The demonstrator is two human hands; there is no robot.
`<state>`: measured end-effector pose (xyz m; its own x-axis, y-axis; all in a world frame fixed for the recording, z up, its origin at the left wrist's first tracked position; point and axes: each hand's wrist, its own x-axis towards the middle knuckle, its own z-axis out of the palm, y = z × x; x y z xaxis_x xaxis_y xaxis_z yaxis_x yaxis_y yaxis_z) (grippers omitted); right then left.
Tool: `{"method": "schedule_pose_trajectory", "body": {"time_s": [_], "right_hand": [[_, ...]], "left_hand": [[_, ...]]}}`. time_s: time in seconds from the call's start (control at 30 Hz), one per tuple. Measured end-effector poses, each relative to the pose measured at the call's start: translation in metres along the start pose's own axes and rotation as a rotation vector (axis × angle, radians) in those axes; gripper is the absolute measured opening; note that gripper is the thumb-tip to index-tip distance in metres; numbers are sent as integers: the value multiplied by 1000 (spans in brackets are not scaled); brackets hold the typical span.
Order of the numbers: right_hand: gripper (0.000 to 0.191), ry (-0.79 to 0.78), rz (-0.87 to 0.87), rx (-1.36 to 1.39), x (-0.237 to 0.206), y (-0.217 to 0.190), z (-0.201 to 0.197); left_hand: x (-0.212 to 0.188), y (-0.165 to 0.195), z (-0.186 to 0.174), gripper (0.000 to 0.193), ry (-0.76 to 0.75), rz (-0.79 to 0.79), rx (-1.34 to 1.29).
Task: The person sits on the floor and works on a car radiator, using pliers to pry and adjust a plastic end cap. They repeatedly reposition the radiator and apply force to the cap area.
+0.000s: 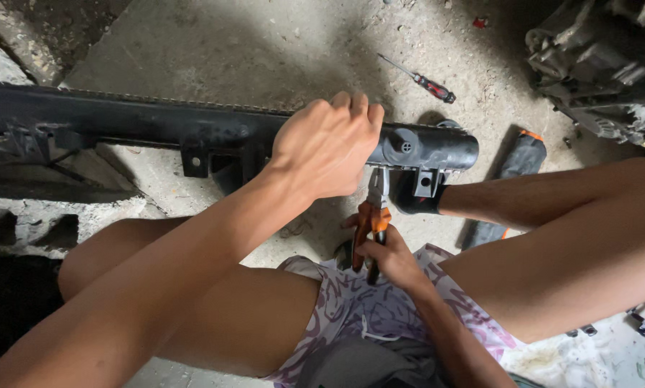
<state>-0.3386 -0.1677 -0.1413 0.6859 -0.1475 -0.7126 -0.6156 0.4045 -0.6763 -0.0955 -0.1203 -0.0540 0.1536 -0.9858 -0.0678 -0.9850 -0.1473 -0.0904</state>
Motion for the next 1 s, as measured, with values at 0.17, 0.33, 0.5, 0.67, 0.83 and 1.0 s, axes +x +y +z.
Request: {"method": "schedule_pose_trajectory", "body": {"time_s": [0.17,0.33,0.5,0.67,0.83,1.0], "right_hand": [[63,-152,-68,16,-4,11,-9],[69,44,-330,146,19,14,2],[61,264,-566,-29,43,-7,14],[56,419,-557,-115,51,-31,17],[48,414,-564,-71,57,-44,22],[48,421,-542,-97,55,-52,22]], "left_hand": [[9,-8,-1,54,-165,5,-104],[15,-16,-3,71,-105,6,-124],[22,-24,-5,66,-91,-12,-170],[32,-35,-3,70,-101,-12,-227],[44,-45,-3,72,-145,-49,-198],[49,-53,-3,64,-90,-37,-204]]}}
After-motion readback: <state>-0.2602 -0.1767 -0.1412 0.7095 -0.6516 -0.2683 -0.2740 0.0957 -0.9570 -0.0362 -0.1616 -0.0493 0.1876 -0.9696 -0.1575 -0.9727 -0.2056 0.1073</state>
